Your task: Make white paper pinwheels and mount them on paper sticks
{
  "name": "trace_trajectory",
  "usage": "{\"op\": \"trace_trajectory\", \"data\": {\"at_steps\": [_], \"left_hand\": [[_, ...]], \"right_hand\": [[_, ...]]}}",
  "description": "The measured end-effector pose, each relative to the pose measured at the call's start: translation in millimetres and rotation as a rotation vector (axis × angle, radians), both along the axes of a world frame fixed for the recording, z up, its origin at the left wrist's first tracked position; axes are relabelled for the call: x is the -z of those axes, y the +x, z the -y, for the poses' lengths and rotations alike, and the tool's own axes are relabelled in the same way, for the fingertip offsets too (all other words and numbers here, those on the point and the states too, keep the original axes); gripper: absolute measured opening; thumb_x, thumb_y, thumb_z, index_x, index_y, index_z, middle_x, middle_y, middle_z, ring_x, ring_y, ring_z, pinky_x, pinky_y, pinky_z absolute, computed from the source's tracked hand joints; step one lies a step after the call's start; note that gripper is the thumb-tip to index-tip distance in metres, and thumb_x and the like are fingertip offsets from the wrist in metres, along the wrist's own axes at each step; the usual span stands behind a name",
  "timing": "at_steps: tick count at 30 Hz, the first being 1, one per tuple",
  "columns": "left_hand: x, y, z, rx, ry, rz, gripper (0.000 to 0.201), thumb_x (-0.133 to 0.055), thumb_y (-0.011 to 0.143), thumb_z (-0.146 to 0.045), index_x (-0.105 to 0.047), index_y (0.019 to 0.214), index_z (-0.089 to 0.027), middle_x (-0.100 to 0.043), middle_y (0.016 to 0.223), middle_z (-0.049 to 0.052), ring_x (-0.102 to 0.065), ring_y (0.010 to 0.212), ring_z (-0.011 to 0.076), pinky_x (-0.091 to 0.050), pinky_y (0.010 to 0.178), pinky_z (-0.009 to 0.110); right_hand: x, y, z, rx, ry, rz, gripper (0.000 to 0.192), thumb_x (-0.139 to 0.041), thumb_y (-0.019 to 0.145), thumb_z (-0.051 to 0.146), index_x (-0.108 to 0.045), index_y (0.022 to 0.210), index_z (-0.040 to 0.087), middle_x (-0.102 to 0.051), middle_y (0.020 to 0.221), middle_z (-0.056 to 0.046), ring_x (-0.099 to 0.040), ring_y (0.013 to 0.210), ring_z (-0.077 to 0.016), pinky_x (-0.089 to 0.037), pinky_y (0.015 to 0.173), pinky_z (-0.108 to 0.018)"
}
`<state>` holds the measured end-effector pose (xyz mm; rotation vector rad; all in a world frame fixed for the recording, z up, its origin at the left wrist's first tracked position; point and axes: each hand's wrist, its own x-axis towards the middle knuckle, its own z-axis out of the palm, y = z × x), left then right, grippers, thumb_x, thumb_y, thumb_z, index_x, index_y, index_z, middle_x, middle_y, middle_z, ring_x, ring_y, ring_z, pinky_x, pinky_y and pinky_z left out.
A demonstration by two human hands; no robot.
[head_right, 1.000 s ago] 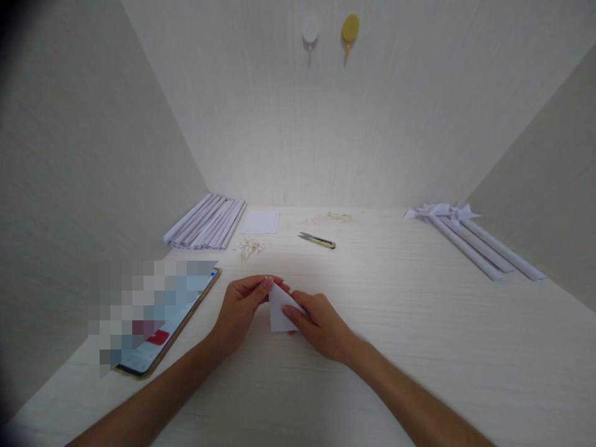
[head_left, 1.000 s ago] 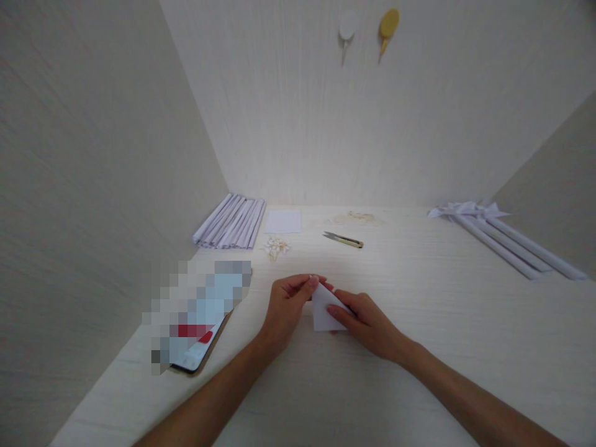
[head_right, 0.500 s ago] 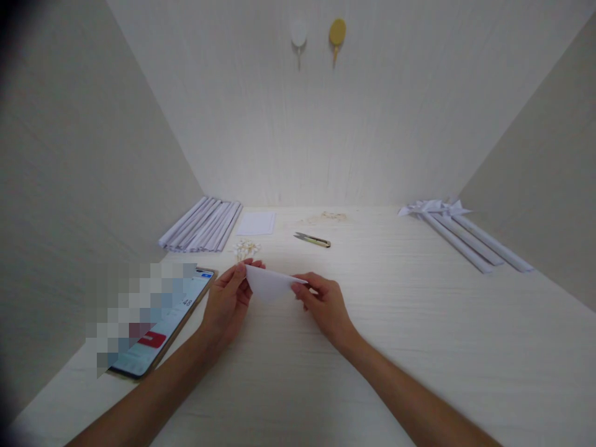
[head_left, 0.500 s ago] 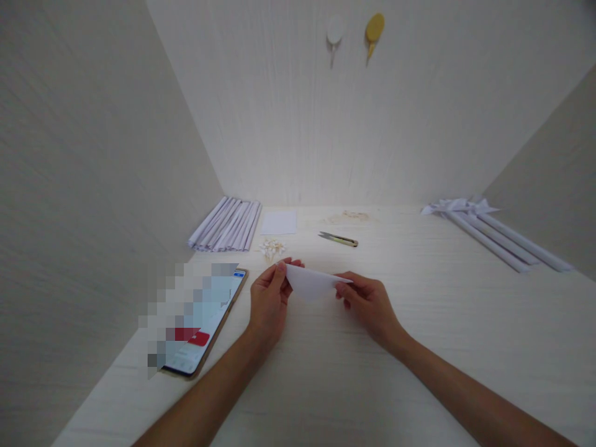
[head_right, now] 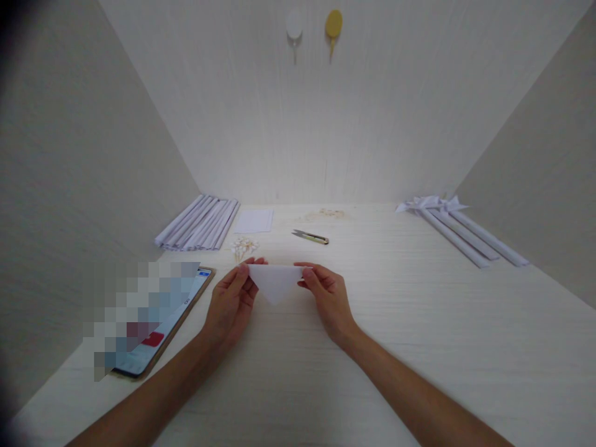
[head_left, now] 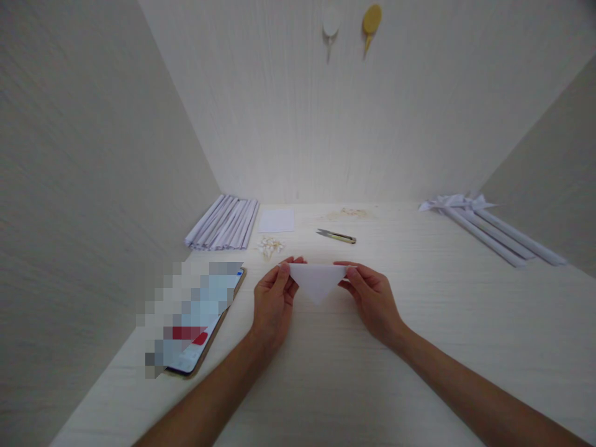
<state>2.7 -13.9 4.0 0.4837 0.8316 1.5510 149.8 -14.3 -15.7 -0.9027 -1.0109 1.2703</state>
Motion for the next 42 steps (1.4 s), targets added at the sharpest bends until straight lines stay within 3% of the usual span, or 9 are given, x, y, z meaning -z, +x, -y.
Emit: {"op": "trace_trajectory", "data": {"at_steps": [10,17,42], "left_hand": [[3.5,6.5,4.2,0.051,0.024,-0.031,0.014,-0.061,0.067,-0.023,-0.063,0.076,-0.012,-0.067,0.082,0.006,-0.061,0.082,0.0147,-0.045,0.082,0.031],[5.7,6.7,5.4,0.073,0.032,-0.035,0.013,-0.061,0.067,-0.023,-0.064,0.074,-0.012,-0.068,0.082,0.006,-0.061,0.083,0.0146,-0.045,0.083,0.030],[5.2,6.7,5.1,0.093,-0.033,0.024,0.010,-0.055,0.072,-0.018,-0.063,0.074,-0.013,-0.068,0.080,0.006,-0.062,0.078,0.0122,-0.046,0.080,0.026]], "right_hand": [[-6.4,-3.3,-1.8,0.068,-0.132,-0.100,0.020,-0.065,0.060,0.036,-0.065,0.066,0.016,-0.061,0.065,-0.002,-0.054,0.065,-0.0122,-0.046,0.064,-0.028],[-6.5,-3.0,-3.1,0.085,-0.136,-0.153,0.021,-0.066,0.059,0.034,-0.060,0.054,0.016,-0.055,0.060,0.000,-0.050,0.060,-0.0104,-0.045,0.060,-0.026],[-6.2,-3.3,-3.1,0.109,-0.148,-0.168,0.013,-0.067,0.059,0.029,-0.064,0.059,0.016,-0.060,0.062,0.000,-0.052,0.061,-0.0098,-0.045,0.064,-0.026]]}}
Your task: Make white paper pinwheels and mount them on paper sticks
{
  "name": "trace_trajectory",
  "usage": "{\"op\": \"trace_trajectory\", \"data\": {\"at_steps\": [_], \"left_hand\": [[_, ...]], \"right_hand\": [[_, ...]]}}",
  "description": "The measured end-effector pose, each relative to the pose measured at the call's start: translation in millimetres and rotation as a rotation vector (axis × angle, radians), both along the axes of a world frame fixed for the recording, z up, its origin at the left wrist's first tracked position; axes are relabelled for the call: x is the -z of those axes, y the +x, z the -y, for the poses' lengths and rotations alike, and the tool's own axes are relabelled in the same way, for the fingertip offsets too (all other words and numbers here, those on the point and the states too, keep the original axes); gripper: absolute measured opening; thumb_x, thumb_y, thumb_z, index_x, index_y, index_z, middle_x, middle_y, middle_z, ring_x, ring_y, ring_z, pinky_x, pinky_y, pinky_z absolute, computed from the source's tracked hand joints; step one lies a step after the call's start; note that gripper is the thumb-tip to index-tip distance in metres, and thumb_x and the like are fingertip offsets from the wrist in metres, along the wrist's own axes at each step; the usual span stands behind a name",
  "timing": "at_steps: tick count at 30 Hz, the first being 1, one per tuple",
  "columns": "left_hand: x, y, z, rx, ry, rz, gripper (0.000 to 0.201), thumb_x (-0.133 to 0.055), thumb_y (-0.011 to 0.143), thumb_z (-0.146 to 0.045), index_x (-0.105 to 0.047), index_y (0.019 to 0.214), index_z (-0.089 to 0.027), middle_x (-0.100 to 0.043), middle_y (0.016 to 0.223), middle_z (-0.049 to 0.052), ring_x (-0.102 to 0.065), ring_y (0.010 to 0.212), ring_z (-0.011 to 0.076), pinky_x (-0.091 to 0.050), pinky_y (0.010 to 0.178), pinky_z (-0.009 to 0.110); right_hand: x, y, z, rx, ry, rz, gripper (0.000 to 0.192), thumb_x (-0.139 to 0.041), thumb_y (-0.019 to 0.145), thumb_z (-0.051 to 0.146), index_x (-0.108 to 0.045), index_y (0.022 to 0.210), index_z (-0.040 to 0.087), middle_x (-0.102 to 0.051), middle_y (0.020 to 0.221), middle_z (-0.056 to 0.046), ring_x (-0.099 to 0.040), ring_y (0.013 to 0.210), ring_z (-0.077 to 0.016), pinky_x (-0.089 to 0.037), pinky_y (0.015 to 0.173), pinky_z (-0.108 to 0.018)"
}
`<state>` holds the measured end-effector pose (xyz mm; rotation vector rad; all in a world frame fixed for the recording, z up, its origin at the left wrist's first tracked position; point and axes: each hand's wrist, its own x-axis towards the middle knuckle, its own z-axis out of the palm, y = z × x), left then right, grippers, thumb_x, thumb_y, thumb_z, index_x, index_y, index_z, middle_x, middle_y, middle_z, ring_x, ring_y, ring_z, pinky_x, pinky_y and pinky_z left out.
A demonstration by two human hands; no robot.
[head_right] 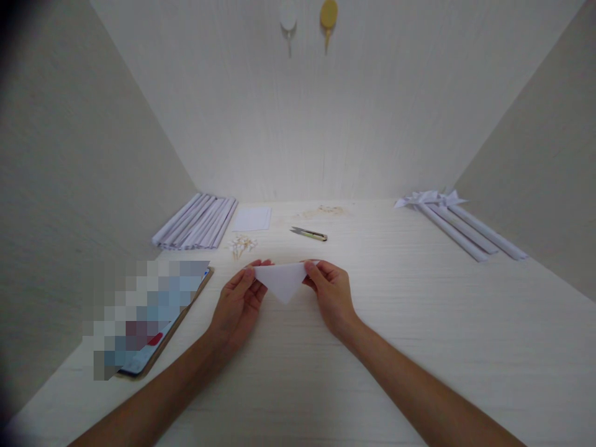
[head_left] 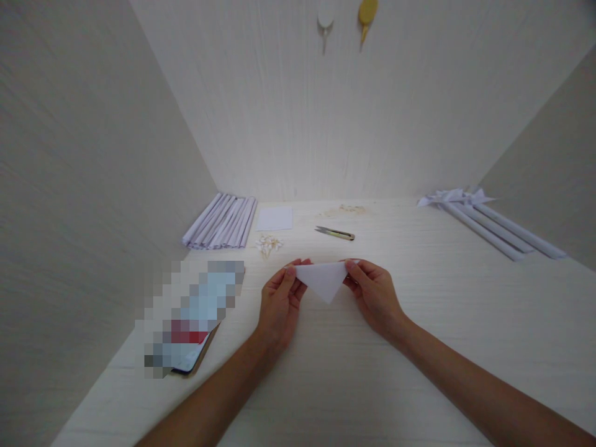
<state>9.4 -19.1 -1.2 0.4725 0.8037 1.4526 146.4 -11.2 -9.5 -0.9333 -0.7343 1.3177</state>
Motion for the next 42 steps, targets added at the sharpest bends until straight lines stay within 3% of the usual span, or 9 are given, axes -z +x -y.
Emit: {"op": "trace_trajectory", "data": {"at_steps": [6,22,32,42], "left_hand": [[-2.1,-1.6,-1.8,0.003,-0.021,-0.001,0.011,-0.053,0.074,-0.018,-0.063,0.074,-0.012,-0.068,0.080,0.006,-0.062,0.077,0.0125,-0.046,0.079,0.027],[1.0,-1.0,-1.2,0.028,0.002,0.021,0.010,-0.056,0.072,-0.019,-0.062,0.074,-0.012,-0.067,0.082,0.006,-0.061,0.080,0.0132,-0.046,0.081,0.027],[1.2,-0.7,-2.0,0.027,-0.003,0.034,0.011,-0.052,0.074,-0.017,-0.063,0.075,-0.012,-0.068,0.079,0.005,-0.062,0.075,0.0113,-0.048,0.075,0.024],[-3.2,-4.0,-4.6,0.045,-0.039,0.025,0.014,-0.051,0.074,-0.015,-0.062,0.068,-0.011,-0.068,0.073,0.006,-0.062,0.067,0.0105,-0.048,0.066,0.021]], "right_hand": [[0.8,1.6,0.8,-0.019,0.012,-0.010,0.014,-0.066,0.061,0.032,-0.067,0.064,0.018,-0.061,0.066,0.000,-0.053,0.063,-0.0096,-0.043,0.060,-0.024],[0.1,1.1,0.3,-0.144,-0.010,-0.131,0.018,-0.061,0.068,0.035,-0.068,0.075,0.020,-0.067,0.073,-0.004,-0.057,0.075,-0.0131,-0.041,0.072,-0.027],[-0.5,2.2,1.0,-0.188,0.013,-0.140,0.017,-0.061,0.068,0.034,-0.068,0.071,0.018,-0.067,0.081,-0.005,-0.056,0.078,-0.0145,-0.042,0.075,-0.028],[1.0,3.0,0.5,-0.205,0.037,-0.128,0.017,-0.060,0.069,0.034,-0.068,0.067,0.019,-0.067,0.077,-0.005,-0.056,0.072,-0.0148,-0.042,0.074,-0.028]]}}
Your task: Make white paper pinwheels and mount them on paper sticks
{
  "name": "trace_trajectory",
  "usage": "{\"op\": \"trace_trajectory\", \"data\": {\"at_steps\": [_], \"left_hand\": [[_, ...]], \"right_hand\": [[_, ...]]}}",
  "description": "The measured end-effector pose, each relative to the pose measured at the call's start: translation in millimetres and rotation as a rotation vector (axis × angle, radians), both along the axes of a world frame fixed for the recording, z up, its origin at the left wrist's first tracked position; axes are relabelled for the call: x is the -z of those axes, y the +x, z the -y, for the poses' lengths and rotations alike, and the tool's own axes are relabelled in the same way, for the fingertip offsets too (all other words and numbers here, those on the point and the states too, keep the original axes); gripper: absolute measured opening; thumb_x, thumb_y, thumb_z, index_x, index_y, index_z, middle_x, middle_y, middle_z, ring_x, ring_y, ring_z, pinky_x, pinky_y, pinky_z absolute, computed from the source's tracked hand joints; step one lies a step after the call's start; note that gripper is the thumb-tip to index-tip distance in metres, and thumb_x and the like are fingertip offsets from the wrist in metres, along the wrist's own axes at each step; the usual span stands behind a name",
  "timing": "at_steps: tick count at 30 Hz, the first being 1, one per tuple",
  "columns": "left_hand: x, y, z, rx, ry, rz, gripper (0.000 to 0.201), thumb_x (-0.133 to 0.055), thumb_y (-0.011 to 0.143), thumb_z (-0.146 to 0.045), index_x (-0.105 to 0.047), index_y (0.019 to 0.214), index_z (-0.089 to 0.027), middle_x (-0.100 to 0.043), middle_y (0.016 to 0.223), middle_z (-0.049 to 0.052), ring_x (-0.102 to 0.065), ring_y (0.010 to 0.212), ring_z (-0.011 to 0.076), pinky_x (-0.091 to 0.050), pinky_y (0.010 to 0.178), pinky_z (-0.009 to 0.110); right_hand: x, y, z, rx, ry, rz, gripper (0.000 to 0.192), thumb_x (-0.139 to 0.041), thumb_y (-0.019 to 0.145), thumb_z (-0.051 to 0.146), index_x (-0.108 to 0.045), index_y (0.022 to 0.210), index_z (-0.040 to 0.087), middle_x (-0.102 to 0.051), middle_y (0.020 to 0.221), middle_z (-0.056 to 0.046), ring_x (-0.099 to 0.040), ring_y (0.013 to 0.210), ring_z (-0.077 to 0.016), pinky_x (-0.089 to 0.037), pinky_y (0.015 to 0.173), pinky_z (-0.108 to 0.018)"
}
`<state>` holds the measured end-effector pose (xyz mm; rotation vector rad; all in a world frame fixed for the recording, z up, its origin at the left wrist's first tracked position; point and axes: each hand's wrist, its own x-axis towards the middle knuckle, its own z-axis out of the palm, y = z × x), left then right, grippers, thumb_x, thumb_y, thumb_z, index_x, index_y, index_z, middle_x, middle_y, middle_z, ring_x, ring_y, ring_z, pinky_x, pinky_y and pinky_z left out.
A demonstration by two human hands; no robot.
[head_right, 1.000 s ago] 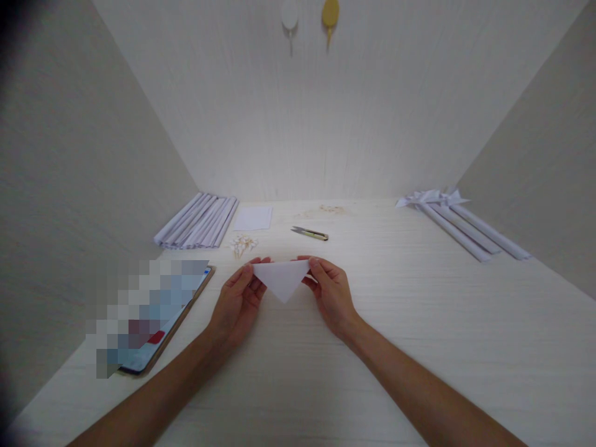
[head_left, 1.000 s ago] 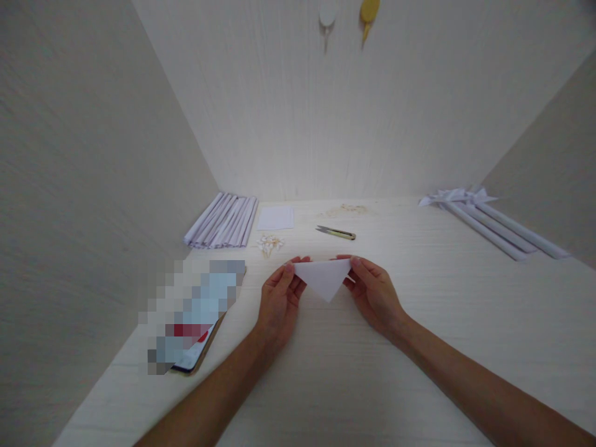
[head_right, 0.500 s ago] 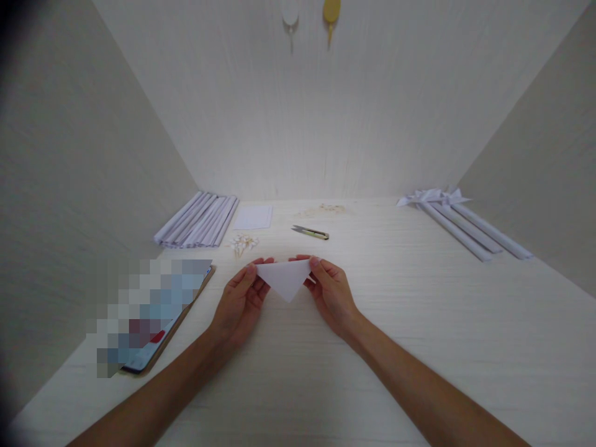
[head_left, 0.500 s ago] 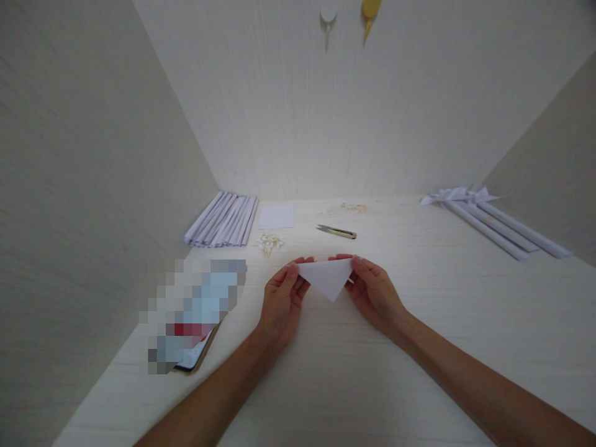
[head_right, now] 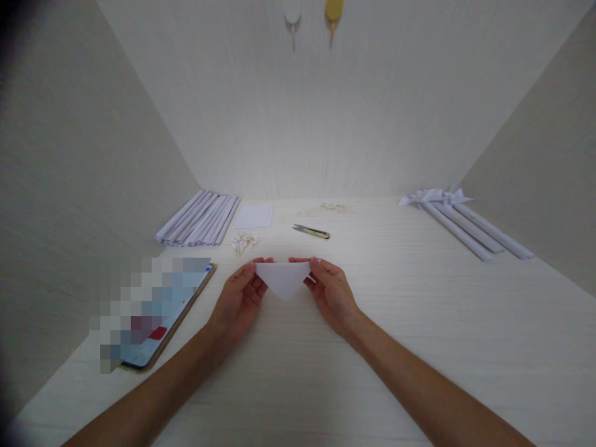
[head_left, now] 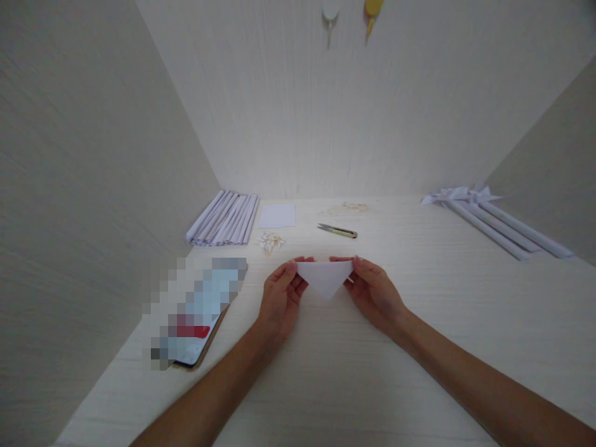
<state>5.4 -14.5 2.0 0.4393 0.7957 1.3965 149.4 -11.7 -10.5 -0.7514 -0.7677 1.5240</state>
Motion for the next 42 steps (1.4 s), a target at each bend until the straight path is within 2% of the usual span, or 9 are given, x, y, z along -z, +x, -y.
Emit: {"op": "trace_trajectory", "data": {"at_steps": [13,19,22,26,28,31,34,38,42], "left_hand": [[-7.2,-3.5,0.0,0.063,-0.057,0.018,0.012,-0.052,0.073,-0.015,-0.059,0.064,-0.012,-0.065,0.064,0.003,-0.059,0.059,0.0085,-0.046,0.056,0.018],[-6.9,-2.0,-0.2,0.068,-0.039,-0.009,0.007,-0.058,0.068,-0.018,-0.059,0.063,-0.013,-0.064,0.064,0.002,-0.058,0.061,0.0089,-0.045,0.059,0.019],[-1.9,-2.5,-1.0,0.042,0.049,-0.122,0.012,-0.062,0.065,-0.024,-0.060,0.063,-0.013,-0.064,0.064,0.002,-0.057,0.061,0.0093,-0.046,0.062,0.022],[1.0,-5.1,-1.0,0.010,0.101,-0.354,0.013,-0.064,0.062,-0.026,-0.063,0.064,-0.013,-0.063,0.061,0.000,-0.057,0.057,0.0087,-0.046,0.061,0.022],[-1.4,-6.3,-0.4,0.077,0.137,-0.498,0.010,-0.064,0.060,-0.023,-0.064,0.061,-0.013,-0.063,0.058,0.001,-0.056,0.054,0.0087,-0.046,0.057,0.021],[-5.5,-7.1,0.4,0.269,0.167,-0.681,0.009,-0.062,0.061,-0.020,-0.064,0.058,-0.012,-0.061,0.053,0.002,-0.055,0.049,0.0095,-0.043,0.052,0.020],[-5.3,-6.7,1.0,0.397,0.181,-0.787,0.011,-0.058,0.063,-0.020,-0.064,0.058,-0.012,-0.059,0.052,0.001,-0.053,0.048,0.0092,-0.040,0.049,0.020],[-0.2,-4.7,2.5,0.458,0.305,-0.900,0.013,-0.055,0.065,-0.022,-0.062,0.058,-0.013,-0.054,0.051,-0.001,-0.045,0.048,0.0082,-0.034,0.046,0.019],[3.4,-2.3,5.1,0.493,0.406,-0.967,0.018,-0.050,0.070,-0.026,-0.053,0.056,-0.015,-0.044,0.050,-0.004,-0.038,0.048,0.0072,-0.028,0.043,0.018]], "right_hand": [[-0.8,0.4,1.8,-0.119,-0.015,-0.027,0.017,-0.063,0.066,0.035,-0.068,0.066,0.019,-0.066,0.068,-0.003,-0.056,0.067,-0.0133,-0.041,0.072,-0.027],[0.4,2.2,1.4,-0.167,0.003,0.002,0.019,-0.064,0.064,0.038,-0.068,0.066,0.019,-0.065,0.064,-0.002,-0.056,0.063,-0.0129,-0.042,0.068,-0.027],[-0.6,2.9,-0.1,-0.084,0.031,0.076,0.020,-0.063,0.064,0.039,-0.066,0.062,0.020,-0.064,0.064,-0.002,-0.055,0.064,-0.0132,-0.042,0.068,-0.028],[1.6,5.4,-3.3,0.147,0.073,0.228,0.020,-0.060,0.067,0.038,-0.064,0.061,0.019,-0.059,0.063,0.000,-0.051,0.061,-0.0119,-0.041,0.061,-0.025],[3.9,8.2,-5.0,0.251,0.094,0.323,0.021,-0.058,0.069,0.037,-0.062,0.061,0.019,-0.055,0.059,0.001,-0.048,0.057,-0.0109,-0.038,0.055,-0.023],[6.0,12.2,-6.2,0.332,0.142,0.490,0.022,-0.054,0.072,0.035,-0.058,0.058,0.018,-0.047,0.053,0.003,-0.040,0.051,-0.0091,-0.031,0.047,-0.021],[4.1,12.1,-3.9,0.303,0.175,0.643,0.025,-0.052,0.073,0.034,-0.055,0.054,0.018,-0.041,0.048,0.004,-0.035,0.046,-0.0086,-0.025,0.043,-0.022],[-2.9,6.6,2.6,0.218,0.215,0.766,0.024,-0.052,0.071,0.034,-0.056,0.055,0.017,-0.045,0.048,0.002,-0.036,0.046,-0.0099,-0.026,0.042,-0.022],[-6.5,3.7,5.7,0.179,0.268,0.826,0.024,-0.051,0.072,0.033,-0.056,0.055,0.017,-0.047,0.048,0.001,-0.038,0.047,-0.0100,-0.028,0.042,-0.022]]}}
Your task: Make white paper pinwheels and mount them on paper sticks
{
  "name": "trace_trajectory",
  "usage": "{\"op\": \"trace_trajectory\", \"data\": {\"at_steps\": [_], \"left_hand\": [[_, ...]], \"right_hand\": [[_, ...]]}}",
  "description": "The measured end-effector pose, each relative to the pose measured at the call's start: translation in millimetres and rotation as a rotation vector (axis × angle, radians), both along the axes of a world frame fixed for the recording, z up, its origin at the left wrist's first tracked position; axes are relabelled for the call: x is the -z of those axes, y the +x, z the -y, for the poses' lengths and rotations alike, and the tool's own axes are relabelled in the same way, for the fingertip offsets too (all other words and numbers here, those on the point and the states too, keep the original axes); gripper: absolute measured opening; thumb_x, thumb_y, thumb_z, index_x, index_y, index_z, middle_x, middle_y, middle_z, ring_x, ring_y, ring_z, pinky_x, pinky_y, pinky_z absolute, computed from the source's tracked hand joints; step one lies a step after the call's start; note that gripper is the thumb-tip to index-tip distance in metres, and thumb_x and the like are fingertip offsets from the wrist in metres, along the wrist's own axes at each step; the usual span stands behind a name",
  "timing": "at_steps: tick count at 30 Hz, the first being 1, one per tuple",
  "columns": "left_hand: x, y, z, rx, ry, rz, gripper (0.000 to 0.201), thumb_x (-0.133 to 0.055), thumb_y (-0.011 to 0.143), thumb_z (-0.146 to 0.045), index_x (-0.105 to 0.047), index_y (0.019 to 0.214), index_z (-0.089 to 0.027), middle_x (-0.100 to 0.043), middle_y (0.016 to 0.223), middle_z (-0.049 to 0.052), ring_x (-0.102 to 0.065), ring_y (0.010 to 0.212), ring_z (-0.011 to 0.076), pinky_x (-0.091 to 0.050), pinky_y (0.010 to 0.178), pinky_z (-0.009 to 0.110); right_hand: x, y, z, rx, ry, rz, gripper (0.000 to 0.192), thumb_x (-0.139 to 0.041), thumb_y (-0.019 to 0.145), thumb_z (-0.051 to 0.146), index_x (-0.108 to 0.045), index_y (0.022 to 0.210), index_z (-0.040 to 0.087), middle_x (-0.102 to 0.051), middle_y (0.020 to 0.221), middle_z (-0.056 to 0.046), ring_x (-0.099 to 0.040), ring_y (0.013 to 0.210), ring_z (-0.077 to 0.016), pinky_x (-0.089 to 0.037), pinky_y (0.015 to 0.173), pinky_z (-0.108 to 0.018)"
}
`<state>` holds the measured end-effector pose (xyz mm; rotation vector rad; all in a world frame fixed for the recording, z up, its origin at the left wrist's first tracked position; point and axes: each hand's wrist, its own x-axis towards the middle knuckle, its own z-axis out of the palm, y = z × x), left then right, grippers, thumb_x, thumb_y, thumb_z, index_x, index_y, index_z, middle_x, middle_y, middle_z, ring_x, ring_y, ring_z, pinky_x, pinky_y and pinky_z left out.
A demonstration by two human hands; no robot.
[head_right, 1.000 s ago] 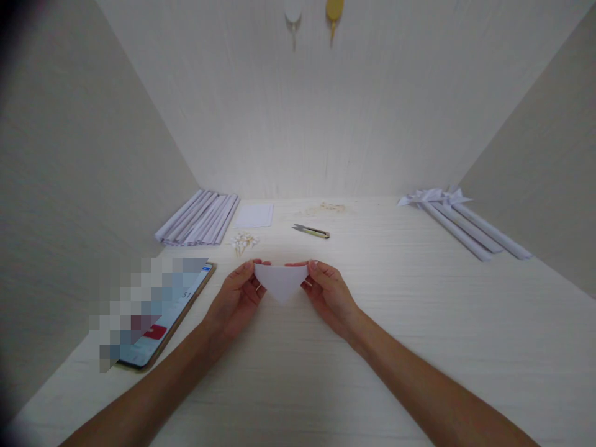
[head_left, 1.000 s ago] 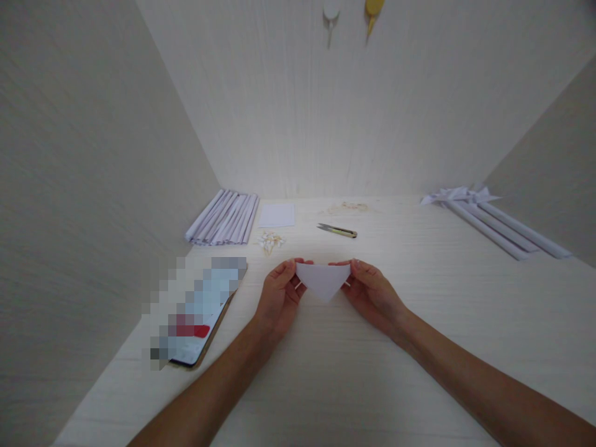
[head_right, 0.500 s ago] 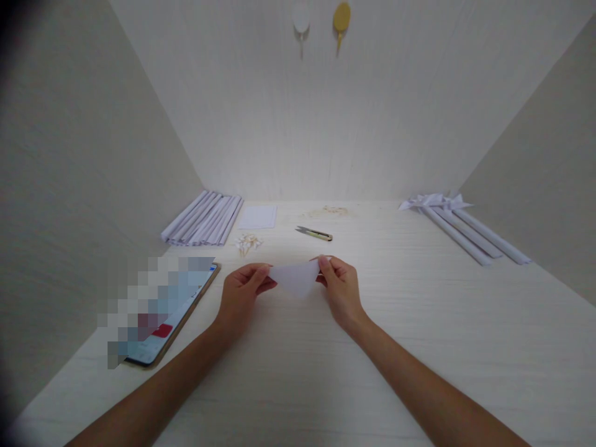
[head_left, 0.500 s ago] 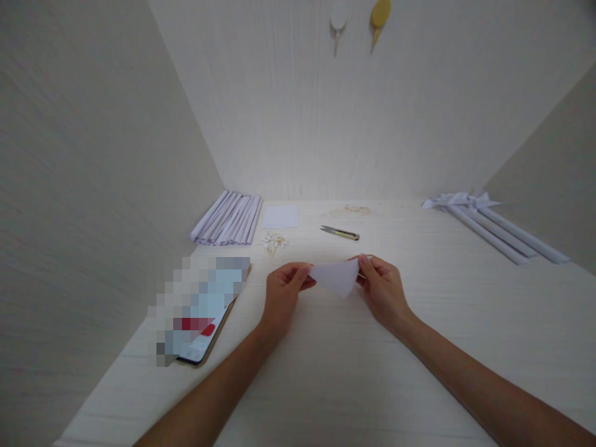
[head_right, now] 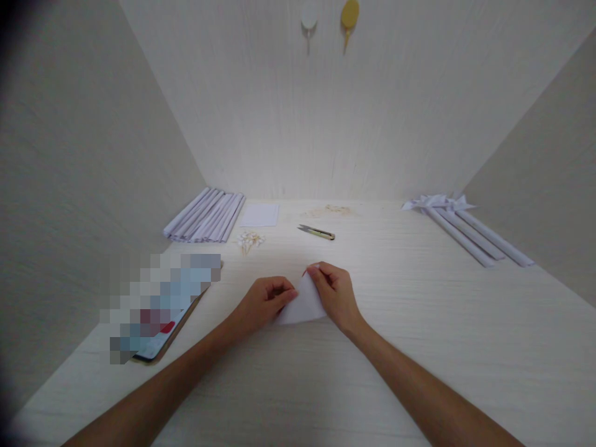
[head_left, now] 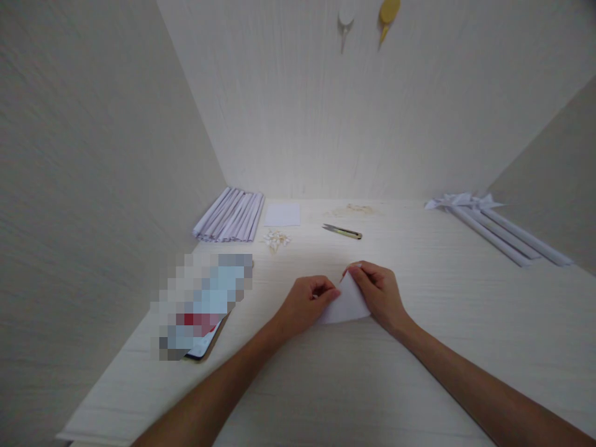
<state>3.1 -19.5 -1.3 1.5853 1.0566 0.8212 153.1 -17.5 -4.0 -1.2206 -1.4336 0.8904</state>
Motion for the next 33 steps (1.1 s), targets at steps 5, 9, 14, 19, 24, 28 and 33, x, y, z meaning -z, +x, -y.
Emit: {"op": "trace_trajectory", "data": {"at_steps": [5,9,14,19,24,28,33], "left_hand": [[-1.9,-0.7,1.9,-0.036,0.122,-0.063,0.020,-0.046,0.073,-0.028,-0.045,0.057,-0.016,-0.039,0.052,-0.005,-0.034,0.050,0.0071,-0.026,0.046,0.019],[-2.9,-2.2,1.8,-0.052,0.103,-0.079,0.021,-0.048,0.072,-0.028,-0.043,0.056,-0.016,-0.036,0.048,-0.006,-0.031,0.045,0.0064,-0.023,0.043,0.019],[-2.6,-1.6,3.8,-0.084,0.044,-0.104,0.020,-0.049,0.071,-0.030,-0.044,0.057,-0.016,-0.037,0.042,-0.007,-0.029,0.040,0.0052,-0.020,0.041,0.018],[-2.8,1.7,7.3,-0.181,0.037,-0.058,0.021,-0.050,0.070,-0.032,-0.045,0.057,-0.016,-0.037,0.040,-0.007,-0.027,0.037,0.0042,-0.018,0.038,0.018],[0.6,2.9,6.2,-0.206,0.068,-0.037,0.022,-0.049,0.071,-0.034,-0.045,0.059,-0.016,-0.036,0.040,-0.008,-0.028,0.038,0.0041,-0.018,0.037,0.017],[2.5,1.2,2.7,-0.091,-0.027,-0.002,0.022,-0.048,0.071,-0.034,-0.044,0.059,-0.016,-0.041,0.047,-0.006,-0.034,0.041,0.0049,-0.024,0.037,0.016],[1.5,0.2,1.5,-0.063,-0.127,0.004,0.021,-0.050,0.070,-0.034,-0.043,0.059,-0.017,-0.040,0.044,-0.008,-0.032,0.033,0.0036,-0.025,0.033,0.016]], "right_hand": [[6.1,1.1,-2.3,0.000,-0.047,-0.087,0.029,-0.052,0.071,0.036,-0.047,0.050,0.017,-0.035,0.046,0.004,-0.030,0.043,-0.0078,-0.022,0.038,-0.021],[10.2,1.5,-3.3,-0.040,-0.084,-0.146,0.031,-0.052,0.071,0.039,-0.044,0.049,0.018,-0.035,0.046,0.004,-0.030,0.043,-0.0077,-0.023,0.039,-0.021],[9.8,0.1,-3.7,-0.050,-0.117,-0.154,0.033,-0.052,0.071,0.040,-0.042,0.048,0.018,-0.034,0.045,0.005,-0.030,0.042,-0.0073,-0.022,0.039,-0.021],[7.2,-3.5,-4.3,-0.104,-0.188,-0.196,0.031,-0.060,0.062,0.041,-0.046,0.049,0.018,-0.039,0.044,0.005,-0.032,0.041,-0.0072,-0.024,0.038,-0.021],[4.4,-5.3,-2.3,-0.194,-0.253,-0.220,0.024,-0.063,0.059,0.039,-0.055,0.057,0.017,-0.051,0.049,0.003,-0.042,0.045,-0.0096,-0.031,0.041,-0.022],[6.4,-1.6,-2.5,-0.133,-0.212,-0.178,0.024,-0.061,0.062,0.038,-0.054,0.056,0.016,-0.050,0.049,0.002,-0.041,0.045,-0.0094,-0.030,0.040,-0.022],[9.8,0.7,-3.3,-0.071,-0.156,-0.157,0.023,-0.058,0.066,0.037,-0.052,0.057,0.016,-0.047,0.049,0.004,-0.040,0.044,-0.0084,-0.030,0.039,-0.021]]}}
